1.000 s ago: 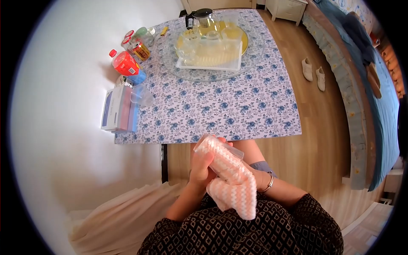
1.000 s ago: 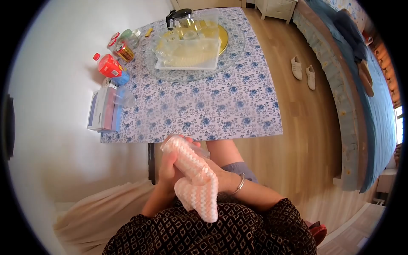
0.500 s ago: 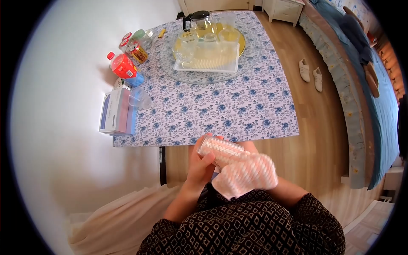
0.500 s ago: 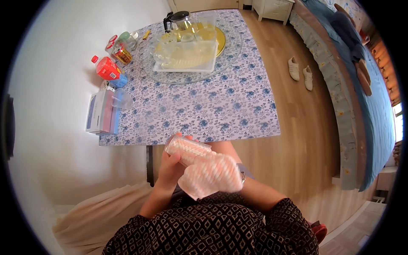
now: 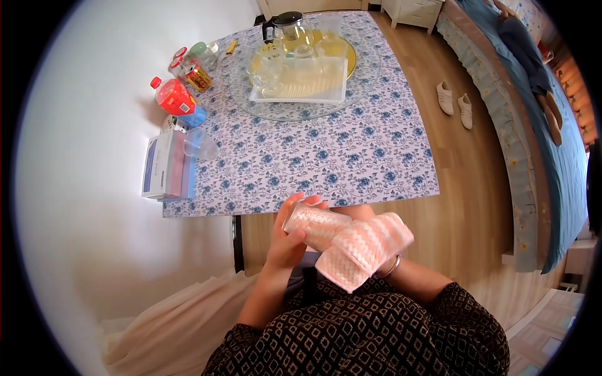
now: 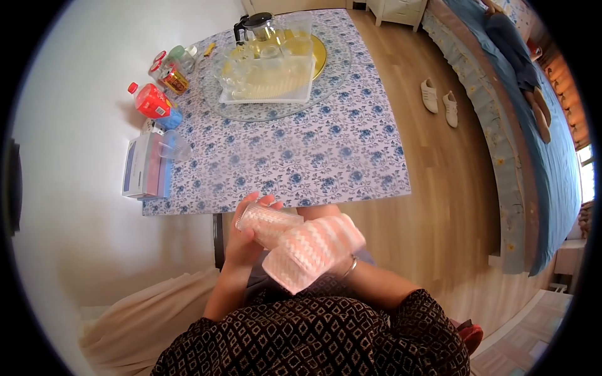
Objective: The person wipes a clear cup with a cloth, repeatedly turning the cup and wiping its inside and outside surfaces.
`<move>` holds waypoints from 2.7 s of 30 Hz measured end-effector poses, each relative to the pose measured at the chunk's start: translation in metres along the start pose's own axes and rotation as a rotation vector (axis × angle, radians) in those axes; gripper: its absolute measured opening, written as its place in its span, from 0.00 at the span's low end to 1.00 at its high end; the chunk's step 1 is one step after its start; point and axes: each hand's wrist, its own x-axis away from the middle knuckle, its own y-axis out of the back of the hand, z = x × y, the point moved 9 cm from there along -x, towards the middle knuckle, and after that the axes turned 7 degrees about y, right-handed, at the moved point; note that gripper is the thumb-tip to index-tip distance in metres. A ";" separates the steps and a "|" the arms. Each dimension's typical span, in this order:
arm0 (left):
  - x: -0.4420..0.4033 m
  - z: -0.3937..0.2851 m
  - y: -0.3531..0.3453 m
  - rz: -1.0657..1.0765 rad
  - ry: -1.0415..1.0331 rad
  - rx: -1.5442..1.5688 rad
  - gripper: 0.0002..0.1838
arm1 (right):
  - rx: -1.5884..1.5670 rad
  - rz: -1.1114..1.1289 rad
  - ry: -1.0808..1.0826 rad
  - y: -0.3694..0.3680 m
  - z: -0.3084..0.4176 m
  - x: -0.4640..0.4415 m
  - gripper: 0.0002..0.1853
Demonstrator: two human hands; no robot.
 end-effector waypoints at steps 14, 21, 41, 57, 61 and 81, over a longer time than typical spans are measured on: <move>0.008 -0.033 -0.004 -0.388 -0.273 -1.078 0.21 | -0.274 -0.251 -0.177 0.014 -0.041 -0.001 0.10; 0.006 -0.011 -0.045 0.180 -0.252 -1.430 0.26 | 0.118 -0.027 0.069 0.029 -0.014 0.008 0.13; 0.003 0.058 0.013 0.210 0.459 -0.286 0.27 | -0.296 -0.176 0.114 0.055 0.001 0.017 0.19; 0.018 0.049 -0.031 0.095 0.299 -0.165 0.26 | -0.225 -0.294 -0.236 0.030 -0.030 0.016 0.12; 0.031 0.064 -0.003 -0.007 0.401 -0.258 0.25 | 0.101 -0.255 0.265 0.038 0.007 0.013 0.13; 0.020 0.043 -0.012 0.168 0.320 -0.694 0.31 | 0.136 0.432 -0.036 0.004 -0.033 0.032 0.28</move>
